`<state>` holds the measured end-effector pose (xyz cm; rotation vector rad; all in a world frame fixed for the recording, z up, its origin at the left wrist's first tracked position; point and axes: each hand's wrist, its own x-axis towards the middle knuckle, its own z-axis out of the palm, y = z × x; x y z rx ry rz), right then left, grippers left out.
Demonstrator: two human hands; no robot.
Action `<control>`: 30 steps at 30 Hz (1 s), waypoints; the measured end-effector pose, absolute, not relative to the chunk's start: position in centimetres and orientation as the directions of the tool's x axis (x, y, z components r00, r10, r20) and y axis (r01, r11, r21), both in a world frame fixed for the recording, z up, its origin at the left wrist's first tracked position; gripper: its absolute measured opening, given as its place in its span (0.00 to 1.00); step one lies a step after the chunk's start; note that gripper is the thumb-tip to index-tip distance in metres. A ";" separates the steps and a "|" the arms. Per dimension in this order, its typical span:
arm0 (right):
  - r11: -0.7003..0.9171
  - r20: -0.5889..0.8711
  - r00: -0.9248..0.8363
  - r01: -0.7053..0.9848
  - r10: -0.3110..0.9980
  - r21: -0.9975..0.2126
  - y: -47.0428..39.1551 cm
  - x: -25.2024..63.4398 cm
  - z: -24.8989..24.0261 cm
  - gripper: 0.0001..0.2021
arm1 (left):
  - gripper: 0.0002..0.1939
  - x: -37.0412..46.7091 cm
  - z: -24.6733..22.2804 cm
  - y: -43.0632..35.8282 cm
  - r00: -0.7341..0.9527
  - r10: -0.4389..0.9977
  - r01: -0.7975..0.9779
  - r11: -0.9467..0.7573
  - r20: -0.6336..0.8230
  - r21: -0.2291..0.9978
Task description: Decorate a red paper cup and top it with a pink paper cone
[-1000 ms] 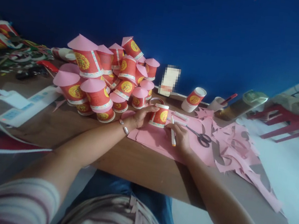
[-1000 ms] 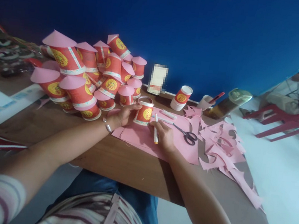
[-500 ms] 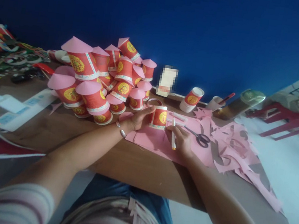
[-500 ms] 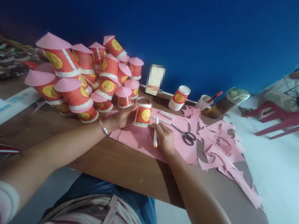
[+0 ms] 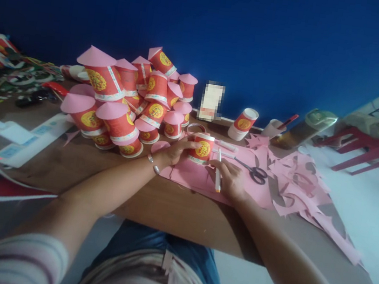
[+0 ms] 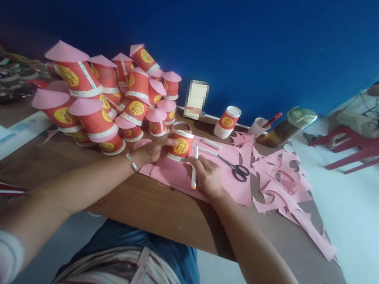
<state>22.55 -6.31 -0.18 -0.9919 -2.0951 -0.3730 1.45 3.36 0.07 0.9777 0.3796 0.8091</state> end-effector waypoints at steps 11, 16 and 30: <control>0.654 0.754 -0.366 0.748 0.545 -0.110 -6.2 22.7 -0.3 0.04 | 0.24 1.4 0.6 3.2 0.659 0.752 -0.483 0.392 0.030 0.783; 0.657 0.721 -0.389 0.745 0.573 -0.120 -6.4 22.7 0.2 0.06 | 0.24 1.4 0.7 3.1 0.722 0.690 -0.444 0.406 0.051 0.798; 0.627 0.718 -0.387 0.774 0.578 -0.087 -6.5 23.2 -0.3 0.13 | 0.30 1.3 0.2 3.4 0.724 0.687 -0.370 0.319 0.056 0.873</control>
